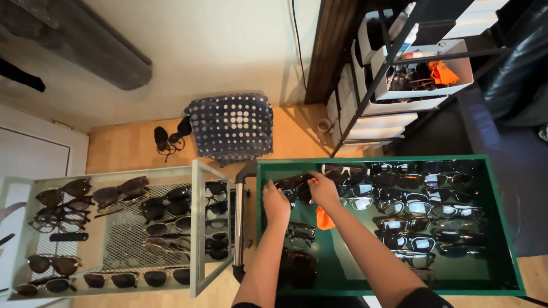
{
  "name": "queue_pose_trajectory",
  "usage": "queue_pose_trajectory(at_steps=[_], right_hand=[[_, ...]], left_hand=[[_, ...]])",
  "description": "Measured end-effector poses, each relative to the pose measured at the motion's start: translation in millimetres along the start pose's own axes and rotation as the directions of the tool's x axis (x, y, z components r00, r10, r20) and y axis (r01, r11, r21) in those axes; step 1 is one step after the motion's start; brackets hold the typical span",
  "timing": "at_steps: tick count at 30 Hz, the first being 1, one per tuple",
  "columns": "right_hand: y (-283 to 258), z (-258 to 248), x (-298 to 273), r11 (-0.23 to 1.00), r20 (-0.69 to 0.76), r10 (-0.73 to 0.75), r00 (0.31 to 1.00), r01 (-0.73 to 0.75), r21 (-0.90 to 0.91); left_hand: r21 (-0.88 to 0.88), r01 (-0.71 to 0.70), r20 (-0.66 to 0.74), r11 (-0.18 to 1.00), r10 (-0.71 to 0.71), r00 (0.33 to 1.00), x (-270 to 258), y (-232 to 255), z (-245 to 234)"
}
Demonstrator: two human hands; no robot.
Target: Cleaning multiple pairs of sunglasses using an orange cloth and organizing them in a storage cart drawer.
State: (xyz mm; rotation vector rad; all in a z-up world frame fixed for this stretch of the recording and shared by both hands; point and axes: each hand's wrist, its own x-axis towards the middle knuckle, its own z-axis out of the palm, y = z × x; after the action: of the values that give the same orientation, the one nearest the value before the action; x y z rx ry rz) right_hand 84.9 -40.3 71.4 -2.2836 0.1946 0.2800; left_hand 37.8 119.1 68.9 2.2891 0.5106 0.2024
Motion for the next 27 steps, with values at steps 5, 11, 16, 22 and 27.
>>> queue_pose_trajectory(at_steps=[5,11,16,22,27], right_hand=[[-39,-19,-13,0.985,-0.013,0.163,0.987,-0.162,0.067],[13,6,8,0.98,-0.055,0.164,0.985,-0.169,-0.104],[3,5,3,0.974,-0.037,0.216,0.976,-0.218,-0.056],[29,20,14,0.96,-0.115,0.235,0.965,-0.212,0.183],[-49,-31,-16,0.793,0.069,0.443,0.894,-0.426,0.434]], left_hand=[[-0.133,0.055,-0.019,0.99,-0.058,0.998,4,9,-9],[-0.115,0.084,0.016,0.99,-0.082,0.996,6,-7,5],[-0.158,0.111,-0.042,0.981,-0.119,0.992,4,-40,40],[-0.28,0.12,-0.064,0.953,-0.143,0.988,2,-45,36],[-0.386,-0.05,-0.119,0.921,0.004,0.993,-5,-32,19]])
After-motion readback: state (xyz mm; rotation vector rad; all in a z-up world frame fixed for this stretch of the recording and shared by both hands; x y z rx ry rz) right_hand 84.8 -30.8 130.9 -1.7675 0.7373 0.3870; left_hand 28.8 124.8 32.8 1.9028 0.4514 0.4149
